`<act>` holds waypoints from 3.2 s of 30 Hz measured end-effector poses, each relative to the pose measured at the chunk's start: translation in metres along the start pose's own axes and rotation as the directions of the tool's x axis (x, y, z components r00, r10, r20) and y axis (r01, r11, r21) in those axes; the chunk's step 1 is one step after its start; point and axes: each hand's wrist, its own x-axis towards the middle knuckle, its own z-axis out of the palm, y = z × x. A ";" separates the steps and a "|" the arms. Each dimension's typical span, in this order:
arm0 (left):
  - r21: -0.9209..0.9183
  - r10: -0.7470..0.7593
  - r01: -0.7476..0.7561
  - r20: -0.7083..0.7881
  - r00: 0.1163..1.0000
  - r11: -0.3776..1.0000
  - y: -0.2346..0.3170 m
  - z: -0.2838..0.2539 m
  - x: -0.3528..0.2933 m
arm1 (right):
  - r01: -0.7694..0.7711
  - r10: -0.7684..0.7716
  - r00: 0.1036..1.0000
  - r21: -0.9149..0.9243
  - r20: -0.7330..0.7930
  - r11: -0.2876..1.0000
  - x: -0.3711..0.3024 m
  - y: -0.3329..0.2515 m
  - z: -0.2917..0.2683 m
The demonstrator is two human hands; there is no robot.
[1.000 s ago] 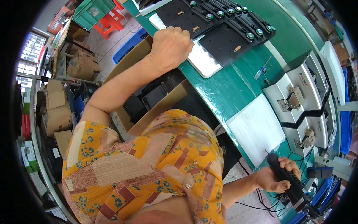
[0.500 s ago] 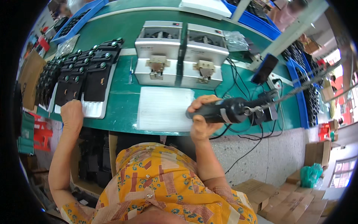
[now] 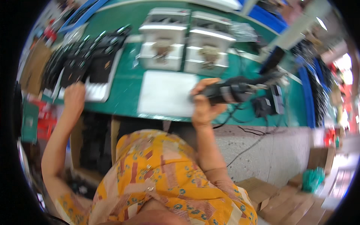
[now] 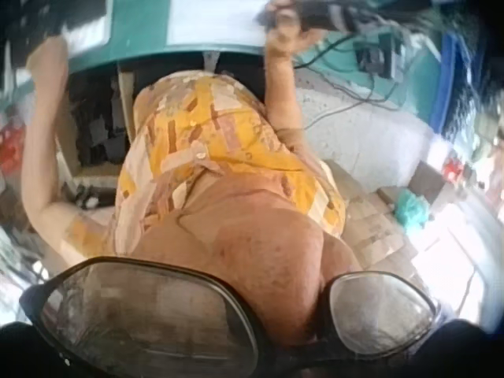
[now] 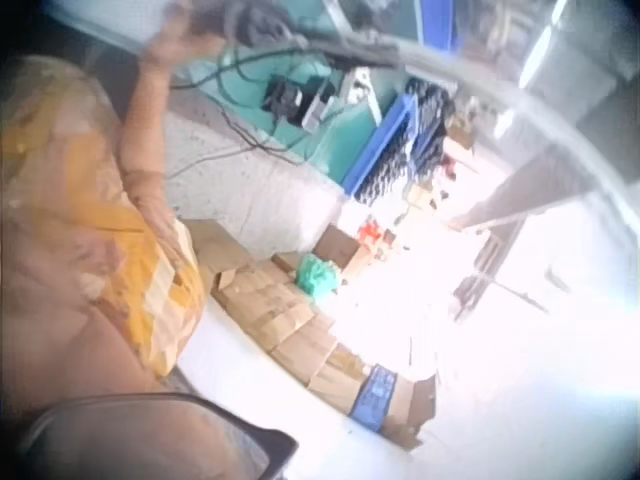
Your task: Assembling electronic components using an electric screwdriver at a factory workstation.
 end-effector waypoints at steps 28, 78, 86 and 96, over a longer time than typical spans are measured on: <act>0.096 0.489 -0.631 -0.724 0.486 0.769 0.153 -0.127 -0.018 | 0.127 -0.130 0.991 0.082 0.036 0.989 0.012 0.011 -0.012; -0.629 0.239 -0.662 -0.626 0.742 0.407 0.154 -0.118 -0.012 | 0.114 -0.112 0.993 -0.075 0.033 0.991 0.020 0.012 -0.037; -0.805 -0.115 -0.589 -0.593 0.797 0.065 0.191 -0.106 0.006 | 0.068 -0.069 0.993 0.006 0.092 0.998 0.020 0.008 -0.044; -0.855 -0.052 -0.517 -0.514 0.856 -0.052 0.210 -0.111 0.003 | 0.008 -0.045 0.920 0.096 0.390 0.995 0.031 -0.006 -0.050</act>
